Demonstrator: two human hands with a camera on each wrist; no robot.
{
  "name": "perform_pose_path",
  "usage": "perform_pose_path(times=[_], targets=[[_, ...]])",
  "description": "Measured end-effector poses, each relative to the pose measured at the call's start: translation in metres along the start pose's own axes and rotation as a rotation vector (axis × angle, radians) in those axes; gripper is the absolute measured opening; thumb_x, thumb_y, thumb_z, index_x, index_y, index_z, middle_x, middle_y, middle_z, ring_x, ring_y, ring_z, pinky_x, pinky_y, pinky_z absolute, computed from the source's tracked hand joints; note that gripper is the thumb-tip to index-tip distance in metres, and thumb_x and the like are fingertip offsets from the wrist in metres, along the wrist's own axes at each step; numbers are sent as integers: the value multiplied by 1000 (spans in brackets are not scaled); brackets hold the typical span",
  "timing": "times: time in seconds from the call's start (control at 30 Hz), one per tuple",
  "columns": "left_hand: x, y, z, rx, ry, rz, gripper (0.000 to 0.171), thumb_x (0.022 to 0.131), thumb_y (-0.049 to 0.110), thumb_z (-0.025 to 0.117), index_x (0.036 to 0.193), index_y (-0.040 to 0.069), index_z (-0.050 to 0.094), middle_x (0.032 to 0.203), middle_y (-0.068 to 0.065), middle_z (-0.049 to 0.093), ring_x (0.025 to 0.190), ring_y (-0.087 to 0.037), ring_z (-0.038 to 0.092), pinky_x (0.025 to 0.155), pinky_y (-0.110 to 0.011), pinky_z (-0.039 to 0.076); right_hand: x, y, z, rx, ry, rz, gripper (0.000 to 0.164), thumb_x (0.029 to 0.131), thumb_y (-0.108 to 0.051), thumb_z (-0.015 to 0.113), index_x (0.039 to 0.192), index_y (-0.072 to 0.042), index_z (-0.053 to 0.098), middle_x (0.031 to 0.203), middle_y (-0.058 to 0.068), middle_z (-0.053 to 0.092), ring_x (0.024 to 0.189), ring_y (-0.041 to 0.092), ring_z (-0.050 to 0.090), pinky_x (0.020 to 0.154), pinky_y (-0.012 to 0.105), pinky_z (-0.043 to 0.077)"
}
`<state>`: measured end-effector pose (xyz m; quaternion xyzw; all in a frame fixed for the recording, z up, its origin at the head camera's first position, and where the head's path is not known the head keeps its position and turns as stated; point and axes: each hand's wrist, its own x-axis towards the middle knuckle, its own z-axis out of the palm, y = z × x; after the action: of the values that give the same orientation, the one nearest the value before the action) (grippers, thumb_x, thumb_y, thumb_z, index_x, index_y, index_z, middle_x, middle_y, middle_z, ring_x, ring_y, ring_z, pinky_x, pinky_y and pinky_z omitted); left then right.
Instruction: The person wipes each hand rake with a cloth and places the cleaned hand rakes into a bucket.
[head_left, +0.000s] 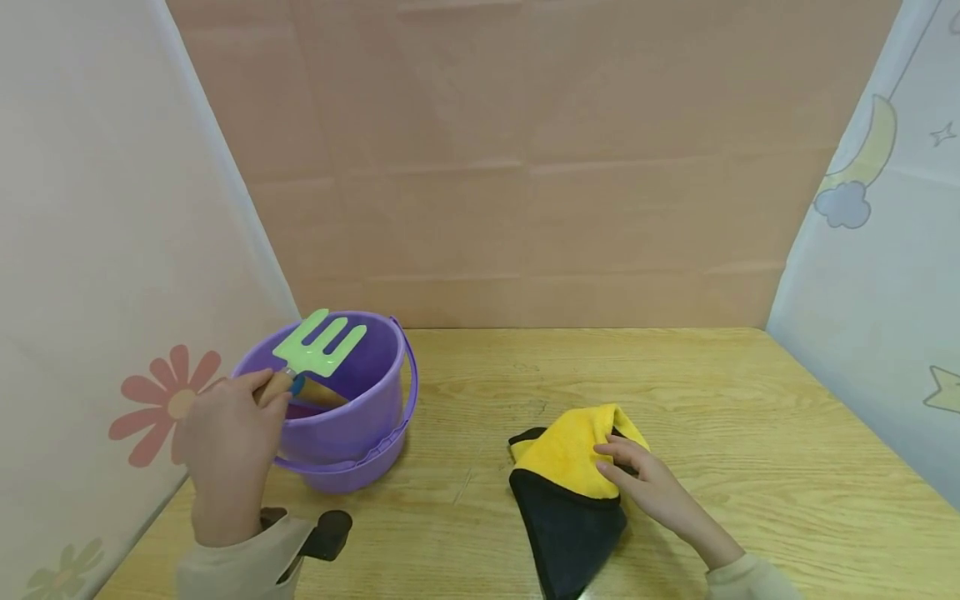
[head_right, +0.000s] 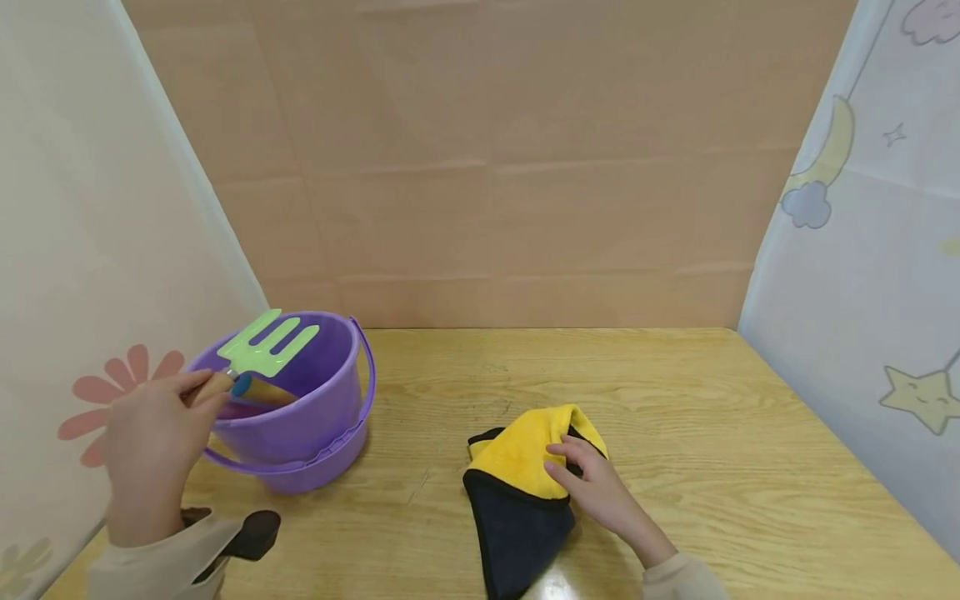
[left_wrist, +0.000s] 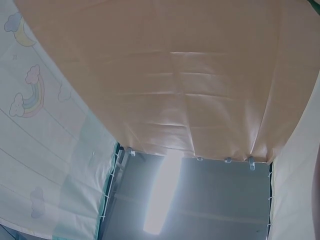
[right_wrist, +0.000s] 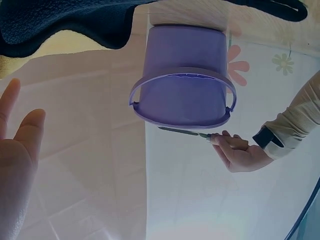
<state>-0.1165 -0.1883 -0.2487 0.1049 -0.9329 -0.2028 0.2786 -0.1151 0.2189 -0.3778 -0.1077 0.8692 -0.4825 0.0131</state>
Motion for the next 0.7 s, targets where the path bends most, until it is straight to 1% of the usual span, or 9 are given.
perform_pose_path(times=[0.13, 0.2, 0.27, 0.33, 0.4, 0.43, 0.5, 0.63, 0.7], targets=[[1, 0, 1, -9, -18, 13, 30, 84, 18, 57, 106, 0, 66, 85, -25, 60, 72, -38, 52, 53, -42, 40, 0, 1, 0, -9, -3, -13, 40, 95, -23, 49, 123, 6, 51, 139, 31, 29, 127, 49, 25, 93, 59, 33], [3, 0, 2, -26, -25, 29, 24, 83, 15, 54, 93, 0, 69, 71, -20, 57, 67, -34, 50, 51, -38, 37, -1, 2, 0, -13, -4, -23, 39, 95, -22, 49, 122, 6, 52, 139, 31, 29, 127, 49, 25, 92, 59, 34], [3, -1, 3, -29, -63, 39, 22, 80, 11, 55, 92, 0, 69, 70, -18, 56, 68, -34, 49, 53, -38, 37, 0, 2, 0, -15, -7, -33, 38, 95, -20, 49, 122, 6, 51, 139, 32, 29, 127, 49, 25, 91, 59, 34], [4, -2, 4, -25, -107, 40, 23, 77, 8, 55, 94, -2, 67, 73, -20, 58, 71, -37, 51, 57, -40, 38, -1, 2, 0, -10, -7, -28, 38, 95, -20, 49, 122, 6, 52, 139, 31, 29, 128, 49, 24, 92, 59, 34], [5, -4, 5, -33, -151, 30, 29, 74, 5, 56, 100, -4, 65, 84, -24, 60, 76, -39, 53, 61, -43, 41, -1, 2, 0, -8, -8, -25, 38, 95, -20, 49, 122, 6, 52, 139, 31, 29, 128, 49, 24, 92, 58, 35], [5, -4, 6, -34, -165, 28, 37, 73, 5, 57, 108, -6, 62, 93, -27, 61, 80, -41, 54, 65, -46, 42, -1, 2, 0, -9, -7, -25, 38, 95, -21, 49, 122, 6, 52, 139, 31, 29, 128, 49, 24, 92, 58, 35], [6, -4, 7, -43, -186, 26, 40, 74, 5, 58, 112, -8, 59, 101, -30, 59, 84, -42, 54, 68, -48, 42, -1, 2, 1, -13, -5, -19, 38, 95, -22, 49, 122, 5, 52, 140, 30, 29, 128, 48, 25, 92, 57, 35], [9, -4, 8, -52, -194, 33, 41, 73, 4, 57, 112, -8, 59, 99, -28, 60, 80, -39, 53, 64, -42, 42, -1, 2, 1, -9, -1, -18, 39, 95, -22, 50, 122, 5, 52, 140, 30, 29, 128, 48, 25, 92, 58, 35], [9, -4, 9, -64, -174, 40, 38, 72, 3, 58, 109, -8, 61, 96, -27, 62, 79, -38, 53, 63, -41, 41, -1, 2, 2, 3, -3, -7, 39, 95, -24, 50, 122, 5, 52, 140, 30, 28, 128, 48, 24, 93, 58, 34]])
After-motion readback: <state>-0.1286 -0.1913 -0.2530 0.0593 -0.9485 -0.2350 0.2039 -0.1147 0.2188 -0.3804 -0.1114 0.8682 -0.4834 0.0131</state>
